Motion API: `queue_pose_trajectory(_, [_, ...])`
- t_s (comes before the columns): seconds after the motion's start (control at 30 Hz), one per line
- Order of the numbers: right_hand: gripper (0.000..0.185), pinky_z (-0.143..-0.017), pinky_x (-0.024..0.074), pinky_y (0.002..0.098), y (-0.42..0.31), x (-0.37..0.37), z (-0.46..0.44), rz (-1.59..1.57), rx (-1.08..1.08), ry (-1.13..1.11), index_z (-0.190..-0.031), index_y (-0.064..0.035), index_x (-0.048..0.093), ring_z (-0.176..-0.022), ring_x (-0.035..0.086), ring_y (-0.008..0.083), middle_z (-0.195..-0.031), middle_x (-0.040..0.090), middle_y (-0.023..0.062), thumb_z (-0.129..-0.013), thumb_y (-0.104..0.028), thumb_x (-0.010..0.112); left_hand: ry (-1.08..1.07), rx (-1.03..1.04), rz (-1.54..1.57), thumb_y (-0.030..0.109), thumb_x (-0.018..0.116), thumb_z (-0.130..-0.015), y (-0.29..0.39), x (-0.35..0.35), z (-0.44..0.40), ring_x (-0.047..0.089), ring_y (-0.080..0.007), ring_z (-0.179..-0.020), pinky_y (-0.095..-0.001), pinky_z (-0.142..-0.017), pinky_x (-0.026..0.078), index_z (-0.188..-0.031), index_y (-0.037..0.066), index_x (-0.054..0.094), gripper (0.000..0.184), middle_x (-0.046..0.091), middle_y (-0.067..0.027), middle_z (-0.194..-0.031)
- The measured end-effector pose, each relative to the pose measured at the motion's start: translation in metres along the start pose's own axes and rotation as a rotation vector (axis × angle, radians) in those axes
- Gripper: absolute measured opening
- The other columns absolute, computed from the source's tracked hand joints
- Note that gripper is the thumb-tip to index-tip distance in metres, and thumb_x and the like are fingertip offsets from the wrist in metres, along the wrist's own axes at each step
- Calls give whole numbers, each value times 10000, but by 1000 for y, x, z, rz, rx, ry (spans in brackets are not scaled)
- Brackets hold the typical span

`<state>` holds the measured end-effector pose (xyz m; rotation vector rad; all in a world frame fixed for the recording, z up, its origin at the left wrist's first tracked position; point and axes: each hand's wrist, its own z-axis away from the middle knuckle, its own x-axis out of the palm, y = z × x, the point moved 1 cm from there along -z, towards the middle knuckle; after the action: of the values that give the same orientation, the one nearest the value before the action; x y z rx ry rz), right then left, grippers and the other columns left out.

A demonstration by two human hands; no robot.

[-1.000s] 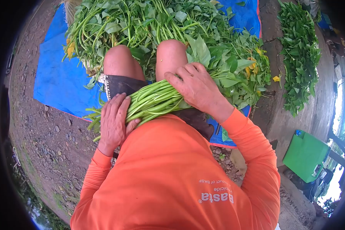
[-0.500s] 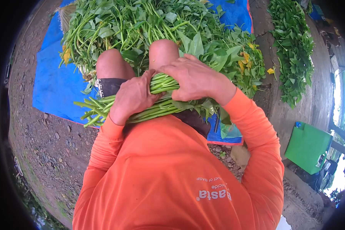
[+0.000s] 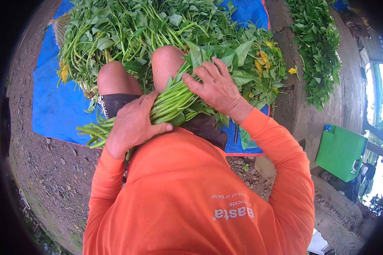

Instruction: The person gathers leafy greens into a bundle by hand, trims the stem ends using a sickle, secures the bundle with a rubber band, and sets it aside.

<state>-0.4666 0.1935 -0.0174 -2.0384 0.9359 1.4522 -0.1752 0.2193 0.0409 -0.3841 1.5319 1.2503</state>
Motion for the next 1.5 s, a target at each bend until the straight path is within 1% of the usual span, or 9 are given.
queue_pose_trajectory(0.3, [1012,-1231,362,564,62,6,53,-63,301,234,-1607,-257,482,-1438,494,378,-1596,484,97,-693,-264,919,0,-37,-74,576,653,-1031,-18,19,52,704,-354,-1048,-470,-908,540,-1623,216,568,698,720,-159,-1276])
queue_pose_trajectory(0.47, [1041,-1243,368,558,89,-8,56,-3,333,6,-1672,-215,403,-1511,446,405,-1656,423,183,-745,-18,833,8,-36,-93,567,673,-1017,-16,23,51,699,-336,-1044,-452,-874,527,-1628,222,566,709,724,-148,-1265])
queue_pose_trajectory(0.7, [472,-1028,531,500,87,-91,91,227,789,634,-1298,33,696,-1168,668,385,-1228,718,222,-829,17,743,26,-44,-77,544,696,-1006,-18,24,54,692,-324,-1031,-443,-866,530,-1637,218,555,724,723,-133,-1235])
queue_pose_trajectory(0.9, [145,-856,592,435,-44,-28,71,-465,366,234,-960,-43,769,-876,726,345,-921,768,122,-818,-68,780,39,6,-81,524,707,-1004,-19,24,51,683,-323,-1039,-454,-863,523,-1639,235,552,715,712,-127,-1244])
queue_pose_trajectory(0.97, [274,-923,570,435,-5,74,146,-534,1109,-32,-1202,23,735,-995,723,260,-1112,761,125,-944,-65,704,10,27,-91,521,710,-1002,-18,25,59,682,-322,-1043,-456,-861,519,-1639,245,553,712,709,-127,-1252])
queue_pose_trajectory(1.07, [297,-831,596,326,84,34,152,-720,1664,472,-1342,-32,703,-937,705,168,-1089,754,24,-1058,-57,619,15,6,-125,494,718,-999,-14,19,61,680,-321,-1039,-458,-867,516,-1632,259,561,693,707,-125,-1248])
queue_pose_trajectory(1.23, [369,-1049,553,356,9,-150,-1,-566,788,887,-1368,30,649,-1159,695,215,-1247,729,171,-1001,32,681,2,-21,-114,484,705,-1011,-9,17,63,679,-350,-1066,-459,-896,510,-1611,255,579,655,700,-147,-1265])
queue_pose_trajectory(1.4, [390,-849,524,379,-130,-16,-129,-1071,195,-133,-1009,-8,704,-952,654,299,-976,659,138,-965,-372,834,160,-21,-116,525,819,-888,-20,12,74,674,-388,-1068,-494,-924,515,-1353,59,666,676,707,-184,-1175])
queue_pose_trajectory(1.5, [744,-954,548,462,-139,26,-105,-908,19,-386,-1194,-16,648,-1084,688,377,-1100,675,161,-790,-580,916,223,-309,-140,582,914,-730,-41,-4,117,675,-407,-1121,-522,-984,508,-1274,-15,654,849,700,-198,-1158])
